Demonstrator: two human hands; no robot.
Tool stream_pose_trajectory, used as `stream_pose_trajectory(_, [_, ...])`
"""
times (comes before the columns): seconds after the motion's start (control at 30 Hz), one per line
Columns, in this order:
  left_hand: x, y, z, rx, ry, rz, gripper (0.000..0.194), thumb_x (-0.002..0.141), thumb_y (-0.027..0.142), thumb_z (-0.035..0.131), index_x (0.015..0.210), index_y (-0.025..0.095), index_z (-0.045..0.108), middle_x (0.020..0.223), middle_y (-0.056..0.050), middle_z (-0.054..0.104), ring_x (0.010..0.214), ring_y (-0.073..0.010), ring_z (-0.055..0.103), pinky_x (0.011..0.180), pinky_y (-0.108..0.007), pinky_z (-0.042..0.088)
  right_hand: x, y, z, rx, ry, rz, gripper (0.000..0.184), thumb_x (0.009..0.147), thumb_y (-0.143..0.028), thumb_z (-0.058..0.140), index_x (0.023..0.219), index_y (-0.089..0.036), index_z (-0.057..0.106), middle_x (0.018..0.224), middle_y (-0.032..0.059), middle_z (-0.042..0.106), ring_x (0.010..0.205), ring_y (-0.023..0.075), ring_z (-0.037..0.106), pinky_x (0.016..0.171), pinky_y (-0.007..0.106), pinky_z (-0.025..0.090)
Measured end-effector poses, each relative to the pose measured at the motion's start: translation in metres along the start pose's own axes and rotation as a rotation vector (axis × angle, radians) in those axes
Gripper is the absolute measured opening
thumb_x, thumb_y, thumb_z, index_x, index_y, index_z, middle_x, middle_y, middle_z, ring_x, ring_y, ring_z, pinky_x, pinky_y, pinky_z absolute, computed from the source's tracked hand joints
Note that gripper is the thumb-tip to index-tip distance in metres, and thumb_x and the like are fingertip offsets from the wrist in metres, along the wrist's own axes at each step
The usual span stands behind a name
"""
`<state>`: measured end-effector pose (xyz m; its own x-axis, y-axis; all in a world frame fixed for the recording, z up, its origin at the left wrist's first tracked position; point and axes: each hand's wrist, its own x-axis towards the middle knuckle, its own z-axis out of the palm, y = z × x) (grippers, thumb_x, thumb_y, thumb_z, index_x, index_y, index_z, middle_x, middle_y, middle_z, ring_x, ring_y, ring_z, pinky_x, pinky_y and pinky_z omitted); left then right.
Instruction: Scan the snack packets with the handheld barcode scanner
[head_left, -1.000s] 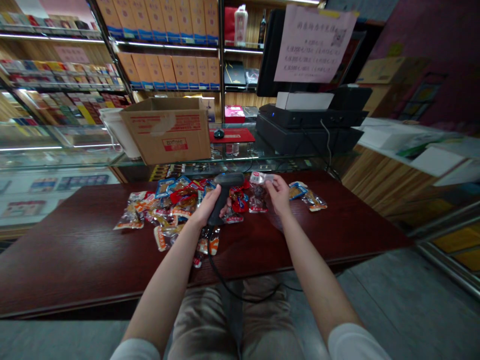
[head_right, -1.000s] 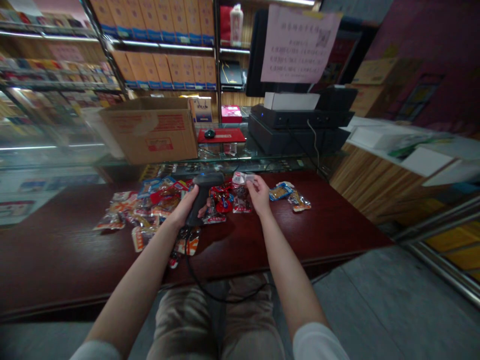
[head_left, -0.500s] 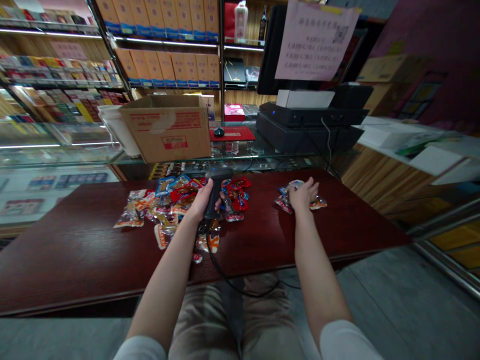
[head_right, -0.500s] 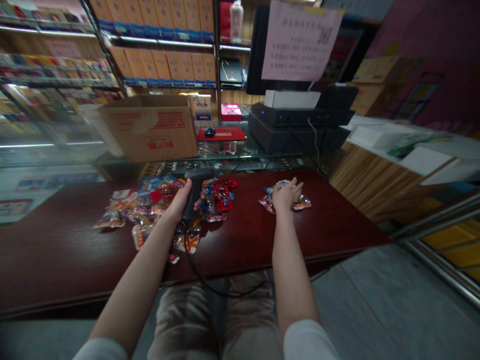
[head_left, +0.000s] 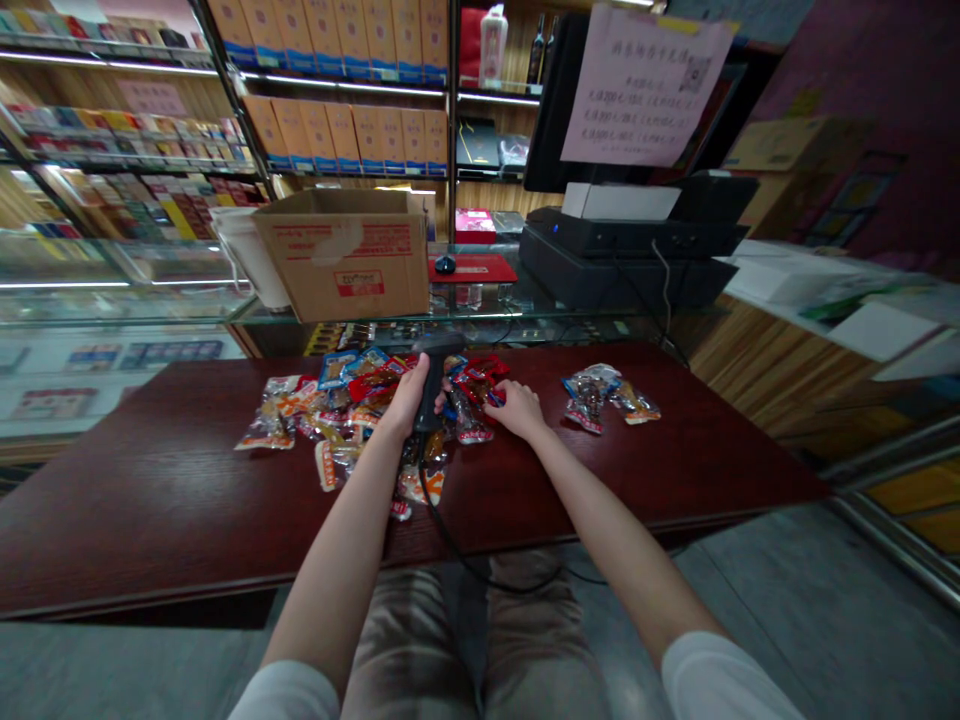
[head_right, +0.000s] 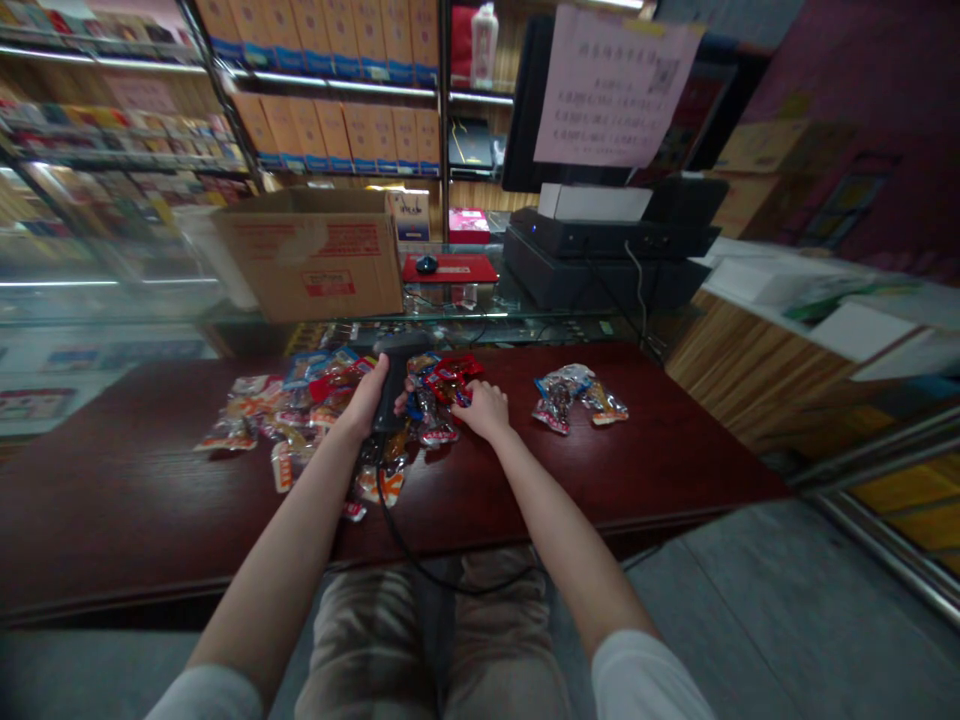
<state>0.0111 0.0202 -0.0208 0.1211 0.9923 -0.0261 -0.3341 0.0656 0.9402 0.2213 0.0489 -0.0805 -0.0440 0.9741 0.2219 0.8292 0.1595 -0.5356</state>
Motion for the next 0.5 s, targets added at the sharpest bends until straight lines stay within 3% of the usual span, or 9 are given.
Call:
stream_pose_trajectory(0.13, [0.005,-0.006,-0.003,-0.008,0.014,0.011,0.065,0.085,0.077,0.056,0.091,0.013,0.060,0.058,0.000,0.060,0.038,-0.0077,0.047,0.036,-0.022,0.036,0.006,0.020,-0.012,0.183,0.023,0.046,0.034,0.063,-0.028,0.078,0.088,-0.025,0.056,0.089,0.0031,0.068,0.086,0.0259,0.065,0.081,0.038,0.048])
stream_pose_trajectory(0.23, [0.007,-0.009,-0.005,-0.025,0.002,0.026,0.064,0.085,0.076,0.056,0.094,0.013,0.061,0.063,-0.001,0.063,0.039,-0.0075,0.047,0.036,-0.022,0.037,0.011,0.034,-0.023,0.378,0.094,0.037,0.038,0.059,-0.031,0.079,0.084,-0.026,0.050,0.083,-0.0020,0.064,0.079,0.0215,0.062,0.077,0.034,0.048])
stream_pose_trajectory(0.37, [0.002,-0.008,-0.005,-0.019,-0.053,0.030,0.065,0.085,0.076,0.058,0.097,0.012,0.063,0.061,-0.001,0.063,0.039,-0.0084,0.048,0.036,-0.022,0.037,0.015,0.044,-0.035,0.613,0.218,-0.034,0.044,0.059,-0.043,0.081,0.085,-0.025,0.050,0.083,-0.0007,0.064,0.079,0.0207,0.060,0.080,0.035,0.050])
stream_pose_trajectory(0.5, [-0.005,-0.007,-0.001,0.004,-0.139,0.027,0.068,0.083,0.075,0.061,0.106,0.011,0.065,0.069,-0.004,0.067,0.039,-0.0085,0.048,0.035,-0.022,0.039,0.014,0.041,-0.040,0.682,0.313,-0.055,0.043,0.062,-0.047,0.079,0.087,-0.026,0.050,0.087,0.0021,0.067,0.084,0.0234,0.062,0.085,0.038,0.051])
